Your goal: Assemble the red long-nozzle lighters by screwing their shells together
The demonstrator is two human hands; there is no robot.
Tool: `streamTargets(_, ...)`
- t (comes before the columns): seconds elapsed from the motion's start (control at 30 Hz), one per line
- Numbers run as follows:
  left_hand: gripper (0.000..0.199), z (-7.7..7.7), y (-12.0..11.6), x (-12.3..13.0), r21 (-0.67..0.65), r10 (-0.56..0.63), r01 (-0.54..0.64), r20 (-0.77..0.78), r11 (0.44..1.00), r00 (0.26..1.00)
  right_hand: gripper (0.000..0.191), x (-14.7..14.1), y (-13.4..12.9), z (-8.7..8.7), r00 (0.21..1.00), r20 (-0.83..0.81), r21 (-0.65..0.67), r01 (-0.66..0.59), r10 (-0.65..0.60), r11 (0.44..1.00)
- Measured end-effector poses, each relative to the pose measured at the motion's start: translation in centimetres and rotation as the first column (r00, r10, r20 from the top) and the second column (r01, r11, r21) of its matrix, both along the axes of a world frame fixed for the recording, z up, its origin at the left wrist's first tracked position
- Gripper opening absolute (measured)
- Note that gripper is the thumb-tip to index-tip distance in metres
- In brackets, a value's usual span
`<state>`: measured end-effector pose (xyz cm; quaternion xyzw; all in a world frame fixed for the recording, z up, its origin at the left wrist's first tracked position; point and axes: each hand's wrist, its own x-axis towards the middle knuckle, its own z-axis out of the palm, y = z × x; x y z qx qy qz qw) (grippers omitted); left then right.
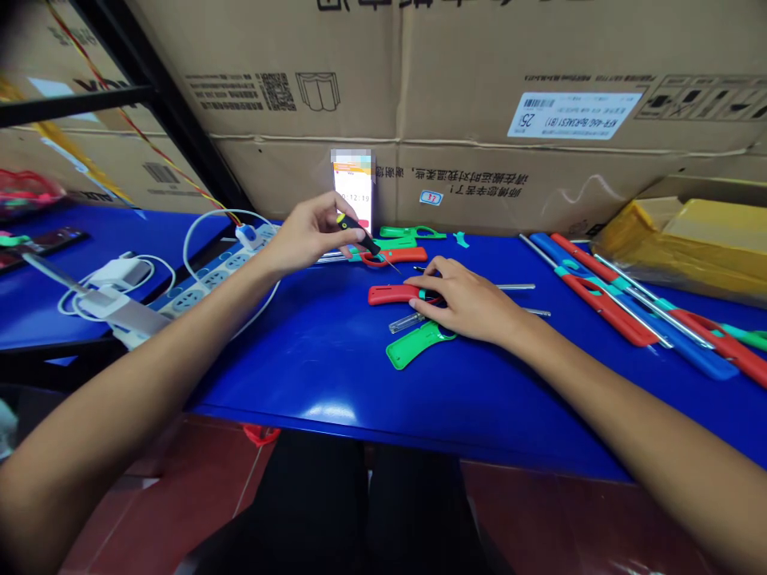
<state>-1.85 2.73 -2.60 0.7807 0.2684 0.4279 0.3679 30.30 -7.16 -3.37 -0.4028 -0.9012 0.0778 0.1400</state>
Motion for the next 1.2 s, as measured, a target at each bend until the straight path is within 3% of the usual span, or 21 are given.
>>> streamTargets(0.13, 0.038, 0.8, -0.9, -0.9, -0.029, 0.015, -0.026, -0.348, 0.999, 0.937, 0.052, 0.1, 0.0, -0.1, 1.000, -0.010, -0.008, -0.003, 0.003, 1.000)
streamTargets(0.27, 0.037, 1.4, -1.8, -1.0, 0.139, 0.098, -0.015, -0.616, 0.990, 0.782, 0.052, 0.1, 0.0, -0.1, 1.000, -0.007, -0.023, 0.010, -0.010, 1.000)
streamTargets(0.53, 0.026, 2.0, -2.2, -0.2, 0.273, 0.159, 0.091, -0.765, 0.958, 0.624, 0.050, 0.0, -0.1, -0.1, 1.000, -0.005, -0.008, 0.012, -0.012, 1.000)
streamTargets(0.8, 0.023, 2.3, -2.1, -0.7, 0.309, 0.192, 0.081, -0.753, 0.948, 0.629, 0.051, 0.1, 0.1, 0.1, 1.000, 0.004, 0.054, 0.028, -0.028, 0.998)
streamTargets(1.0, 0.024, 2.4, -2.3, -0.7, 0.333, 0.231, 0.079, -0.787, 0.939, 0.572, 0.043, 0.2, 0.0, 0.6, 0.998, -0.027, 0.122, 0.063, -0.060, 0.991)
streamTargets(1.13, 0.031, 2.6, -3.3, 0.3, 0.460, 0.312, 0.058, -0.685, 0.886, 0.658, 0.036, 0.8, 0.7, 1.0, 0.992, -0.079, 0.201, 0.116, -0.102, 0.973)
streamTargets(1.2, 0.031, 2.5, -4.0, 1.1, 0.465, 0.274, 0.076, -0.638, 0.882, 0.720, 0.034, 1.4, 1.3, 1.0, 0.985, -0.088, 0.215, 0.167, -0.151, 0.962)
